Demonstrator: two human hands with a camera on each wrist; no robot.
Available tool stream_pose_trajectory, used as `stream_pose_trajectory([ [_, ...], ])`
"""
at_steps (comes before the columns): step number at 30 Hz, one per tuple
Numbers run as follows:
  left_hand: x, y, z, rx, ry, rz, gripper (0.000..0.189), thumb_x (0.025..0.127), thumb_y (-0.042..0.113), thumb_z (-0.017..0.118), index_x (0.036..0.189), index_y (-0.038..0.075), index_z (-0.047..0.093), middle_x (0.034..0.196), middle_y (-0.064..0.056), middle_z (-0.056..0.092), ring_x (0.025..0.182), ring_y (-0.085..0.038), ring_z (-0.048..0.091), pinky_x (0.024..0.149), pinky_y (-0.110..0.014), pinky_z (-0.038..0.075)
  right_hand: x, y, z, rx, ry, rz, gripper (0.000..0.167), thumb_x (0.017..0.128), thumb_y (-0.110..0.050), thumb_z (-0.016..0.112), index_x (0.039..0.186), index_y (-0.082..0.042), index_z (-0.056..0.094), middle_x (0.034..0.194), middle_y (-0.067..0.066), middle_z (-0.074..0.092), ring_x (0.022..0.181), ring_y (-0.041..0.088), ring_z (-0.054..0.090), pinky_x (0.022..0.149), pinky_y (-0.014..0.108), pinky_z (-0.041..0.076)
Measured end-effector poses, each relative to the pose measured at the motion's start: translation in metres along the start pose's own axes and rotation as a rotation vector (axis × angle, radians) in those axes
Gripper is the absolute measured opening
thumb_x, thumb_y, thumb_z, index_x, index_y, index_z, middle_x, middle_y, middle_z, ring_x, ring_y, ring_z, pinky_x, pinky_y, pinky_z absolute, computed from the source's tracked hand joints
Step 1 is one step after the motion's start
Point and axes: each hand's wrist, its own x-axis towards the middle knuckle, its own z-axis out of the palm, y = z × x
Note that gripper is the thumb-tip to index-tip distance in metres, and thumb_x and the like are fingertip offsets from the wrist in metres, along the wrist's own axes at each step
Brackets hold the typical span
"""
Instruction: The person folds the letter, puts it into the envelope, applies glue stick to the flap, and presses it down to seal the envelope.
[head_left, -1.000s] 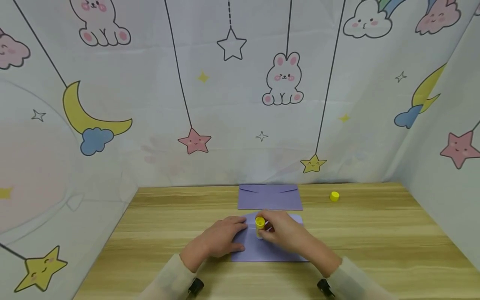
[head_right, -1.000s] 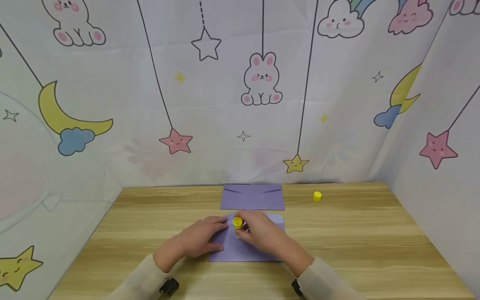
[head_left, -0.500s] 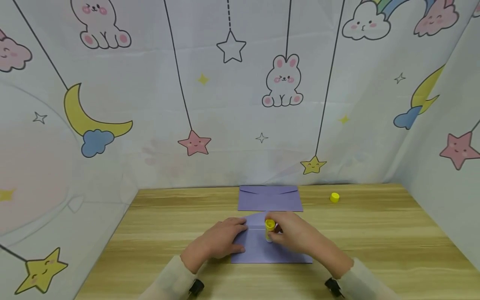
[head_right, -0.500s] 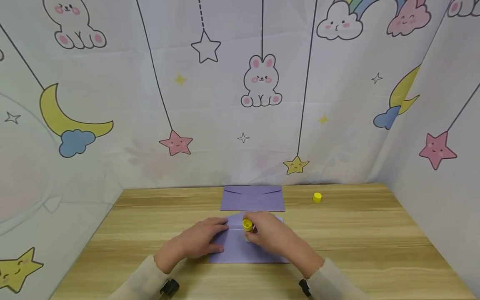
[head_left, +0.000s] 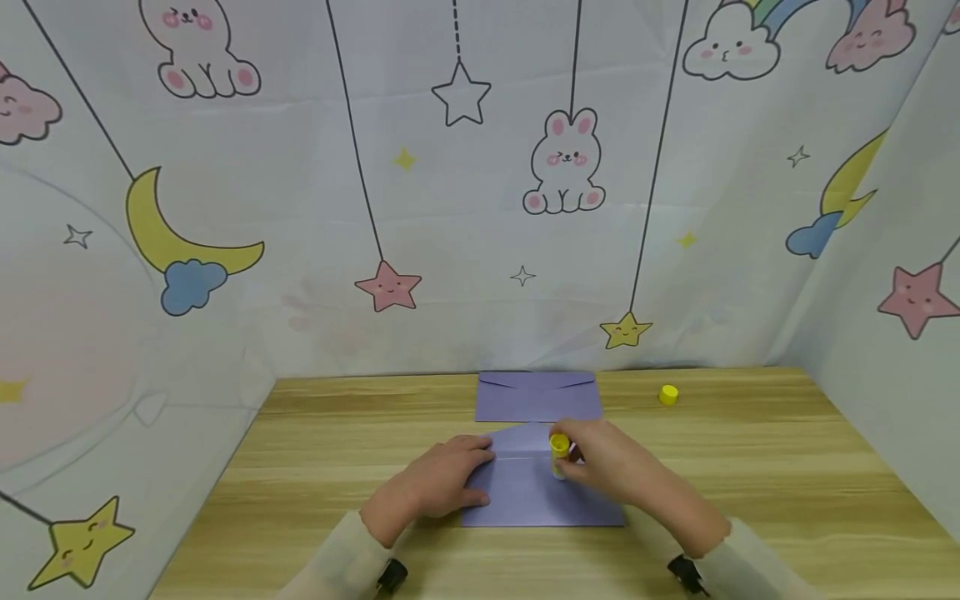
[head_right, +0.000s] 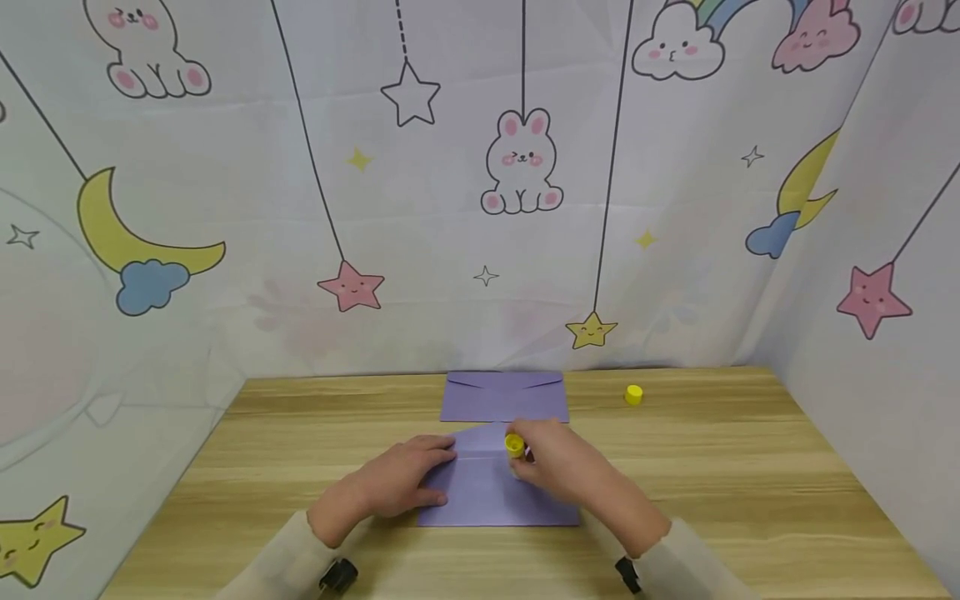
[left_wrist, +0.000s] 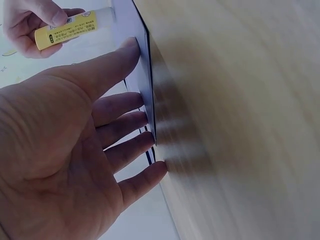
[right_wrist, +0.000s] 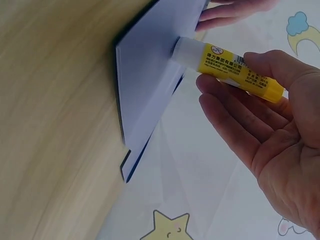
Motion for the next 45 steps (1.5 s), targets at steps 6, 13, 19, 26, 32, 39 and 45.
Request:
stream_pose_trajectory([
  [6, 0.001, 0.0, 0.001, 0.005, -0.006, 0.004, 0.062, 0.097, 0.034, 0.081, 0.147, 0.003, 0.061, 0.16, -0.012, 0.049, 0.149, -0.031, 0.044, 0.114, -0.054, 0.045, 0.008, -0.008, 0.01, 0.002, -0.011, -0.003, 0.026, 0.093, -0.004, 0.08, 0.116, -0.002, 0.068, 0.101, -0.001, 0.072, 0.087, 0.014, 0.072, 0.073, 0.029, 0.06],
  [13, 0.001, 0.001, 0.001, -0.01, -0.007, 0.001, 0.061, 0.097, 0.033, 0.081, 0.146, 0.003, 0.061, 0.16, -0.011, 0.049, 0.149, -0.031, 0.044, 0.113, -0.055, 0.045, 0.02, -0.019, 0.025, 0.013, -0.008, -0.041, 0.028, 0.094, -0.006, 0.079, 0.12, -0.001, 0.068, 0.103, -0.001, 0.071, 0.089, 0.014, 0.071, 0.076, 0.03, 0.06],
  [19, 0.001, 0.001, 0.001, -0.013, -0.006, -0.001, 0.061, 0.097, 0.033, 0.081, 0.146, 0.003, 0.062, 0.16, -0.012, 0.05, 0.148, -0.031, 0.045, 0.113, -0.054, 0.045, 0.028, -0.026, 0.032, 0.016, -0.011, -0.064, 0.028, 0.096, -0.007, 0.079, 0.121, -0.002, 0.067, 0.099, -0.002, 0.07, 0.09, 0.017, 0.071, 0.076, 0.03, 0.059],
  [26, 0.001, 0.001, 0.001, -0.018, 0.0, -0.005, 0.061, 0.097, 0.032, 0.081, 0.146, 0.002, 0.062, 0.159, -0.013, 0.05, 0.148, -0.032, 0.045, 0.113, -0.054, 0.045, 0.032, -0.028, 0.034, 0.037, -0.025, -0.066, 0.03, 0.096, -0.008, 0.078, 0.124, -0.002, 0.067, 0.101, -0.002, 0.072, 0.091, 0.014, 0.071, 0.075, 0.028, 0.058],
  [32, 0.001, 0.001, 0.001, -0.013, 0.0, -0.006, 0.061, 0.097, 0.033, 0.081, 0.146, 0.002, 0.061, 0.16, -0.013, 0.049, 0.148, -0.032, 0.045, 0.113, -0.055, 0.045, 0.026, -0.023, 0.024, 0.035, -0.027, -0.038, 0.029, 0.095, -0.008, 0.078, 0.122, -0.004, 0.068, 0.099, -0.004, 0.071, 0.088, 0.01, 0.07, 0.073, 0.028, 0.059],
  [39, 0.0, 0.003, -0.002, -0.012, -0.002, -0.003, 0.061, 0.097, 0.032, 0.081, 0.145, 0.001, 0.062, 0.16, -0.014, 0.049, 0.149, -0.032, 0.044, 0.114, -0.055, 0.045, 0.014, -0.011, 0.012, 0.026, -0.014, -0.003, 0.026, 0.095, -0.008, 0.078, 0.119, -0.005, 0.069, 0.099, -0.003, 0.072, 0.086, 0.009, 0.07, 0.072, 0.028, 0.059],
  [45, 0.0, 0.002, -0.001, -0.01, 0.001, -0.005, 0.061, 0.097, 0.033, 0.081, 0.145, 0.001, 0.062, 0.16, -0.014, 0.049, 0.149, -0.032, 0.044, 0.114, -0.055, 0.044, 0.003, -0.003, 0.002, 0.028, -0.003, 0.02, 0.027, 0.094, -0.006, 0.078, 0.119, -0.002, 0.068, 0.098, -0.001, 0.071, 0.085, 0.009, 0.069, 0.071, 0.027, 0.058],
])
